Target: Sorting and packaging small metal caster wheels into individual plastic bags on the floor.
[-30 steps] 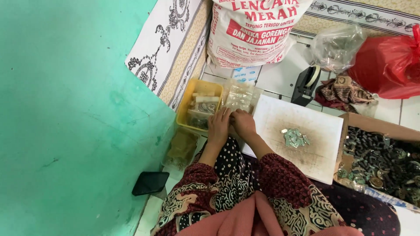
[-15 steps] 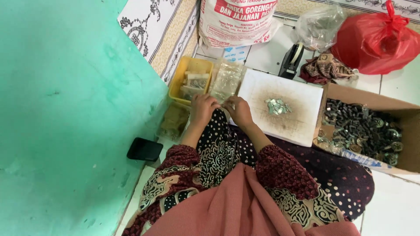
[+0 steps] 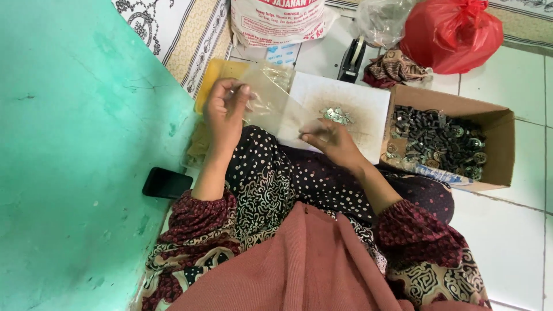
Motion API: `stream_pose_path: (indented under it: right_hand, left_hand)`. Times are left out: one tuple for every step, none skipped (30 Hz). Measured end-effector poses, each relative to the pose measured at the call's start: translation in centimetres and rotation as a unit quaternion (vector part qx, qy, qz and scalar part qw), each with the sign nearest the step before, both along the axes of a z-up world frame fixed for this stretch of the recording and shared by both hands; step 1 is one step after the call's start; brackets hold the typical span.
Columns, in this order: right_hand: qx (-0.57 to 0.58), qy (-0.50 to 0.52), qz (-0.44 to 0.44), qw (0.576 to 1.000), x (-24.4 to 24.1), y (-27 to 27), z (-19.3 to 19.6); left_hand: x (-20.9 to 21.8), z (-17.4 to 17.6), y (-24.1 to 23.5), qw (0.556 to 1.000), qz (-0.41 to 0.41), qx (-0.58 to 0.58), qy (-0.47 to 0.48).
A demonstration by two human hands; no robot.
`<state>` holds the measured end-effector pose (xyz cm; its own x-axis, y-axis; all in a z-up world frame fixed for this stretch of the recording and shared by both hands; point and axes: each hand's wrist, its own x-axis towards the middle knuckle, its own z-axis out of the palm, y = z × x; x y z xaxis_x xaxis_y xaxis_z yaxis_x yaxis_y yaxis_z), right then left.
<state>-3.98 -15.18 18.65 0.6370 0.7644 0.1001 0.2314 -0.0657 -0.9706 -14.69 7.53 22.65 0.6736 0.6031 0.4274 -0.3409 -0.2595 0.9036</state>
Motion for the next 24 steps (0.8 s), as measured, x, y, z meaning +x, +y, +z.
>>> stream_pose_path:
  right_hand:
    - [-0.003,0.002,-0.001,1.0,0.2,-1.1,-0.7]
    - [-0.021,0.041,-0.027,0.999,0.5,-2.0,-1.3]
    - [-0.039,0.081,-0.053,0.995,0.9,-2.9,-1.8]
    - [-0.04,0.083,-0.053,0.994,0.8,-3.6,-2.3]
    - [-0.056,0.105,-0.067,0.991,0.9,-4.4,-2.9]
    - [-0.071,0.129,-0.084,0.986,0.9,-5.3,-3.4]
    - [-0.071,0.132,-0.087,0.985,0.6,-5.6,-4.1]
    - [-0.072,0.154,-0.101,0.98,0.3,-6.0,-4.8]
    - [-0.072,0.176,-0.116,0.975,-0.1,-6.3,-5.5]
    - [-0.073,0.181,-0.118,0.974,-0.1,-6.3,-7.1]
    - [-0.056,0.207,-0.132,0.968,-0.1,-6.3,-8.8]
    - [-0.041,0.234,-0.147,0.96,-0.4,-6.3,-10.5]
    - [-0.044,0.241,-0.152,0.958,-0.8,-5.9,-11.4]
    - [-0.027,0.249,-0.173,0.953,-1.0,-5.4,-12.2]
    - [-0.01,0.256,-0.195,0.947,-1.1,-4.9,-13.1]
    - [-0.013,0.261,-0.199,0.945,-1.3,-4.6,-13.5]
    - [-0.01,0.267,-0.211,0.94,-1.4,-4.3,-13.9]
    - [-0.006,0.271,-0.221,0.937,-1.3,-3.8,-14.4]
    - [-0.008,0.275,-0.224,0.935,-1.2,-3.2,-14.0]
    - [-0.01,0.272,-0.224,0.936,-1.3,-2.6,-13.7]
    - [-0.012,0.27,-0.224,0.936,-1.5,-2.0,-13.4]
    - [-0.015,0.273,-0.221,0.936,-1.5,-1.3,-12.6]
    - [-0.016,0.275,-0.215,0.937,-1.5,-0.6,-11.8]
    - [-0.018,0.278,-0.211,0.937,-1.6,-0.1,-10.9]
  left_hand:
    - [-0.3,0.1,-0.5,1.0,-0.001,-0.003,0.002]
    - [-0.3,0.4,-0.7,0.999,0.021,-0.035,0.012]
    - [-0.4,0.7,-1.0,0.997,0.043,-0.067,0.022]
    - [-0.4,-0.2,-0.8,0.996,0.043,-0.068,0.024]
    - [-0.4,-1.0,-0.7,0.993,0.055,-0.089,0.046]
    - [-0.2,-1.9,-0.6,0.99,0.063,-0.11,0.069]
    - [0.1,-3.7,-0.1,0.989,0.06,-0.11,0.073]
    - [0.5,-5.6,0.4,0.987,0.091,-0.09,0.096]
    - [0.9,-7.6,0.8,0.983,0.121,-0.068,0.118]
    - [1.2,-8.1,0.7,0.983,0.118,-0.068,0.124]
    - [1.6,-8.7,0.6,0.98,0.13,-0.073,0.135]
    - [1.7,-9.5,0.4,0.975,0.14,-0.081,0.15]
    - [1.6,-10.1,0.3,0.975,0.136,-0.082,0.158]
    - [1.6,-10.7,0.2,0.974,0.169,0.003,0.151]
    - [1.6,-11.2,0.1,0.965,0.2,0.088,0.143]
    - [1.6,-10.9,-0.6,0.965,0.196,0.087,0.148]
    - [1.5,-10.6,-1.3,0.955,0.191,0.157,0.164]
    - [1.6,-10.3,-1.8,0.94,0.186,0.225,0.177]
    - [1.8,-11.4,-3.5,0.94,0.183,0.225,0.181]
    - [1.5,-12.5,-5.3,0.968,0.073,0.147,0.191]
    - [1.2,-13.5,-7.2,0.978,-0.037,0.065,0.196]
    - [1.3,-13.7,-8.1,0.977,-0.034,0.063,0.201]
    - [1.4,-13.9,-9.0,0.977,-0.08,0.04,0.192]
    - [1.4,-14.0,-10.1,0.975,-0.128,0.017,0.182]
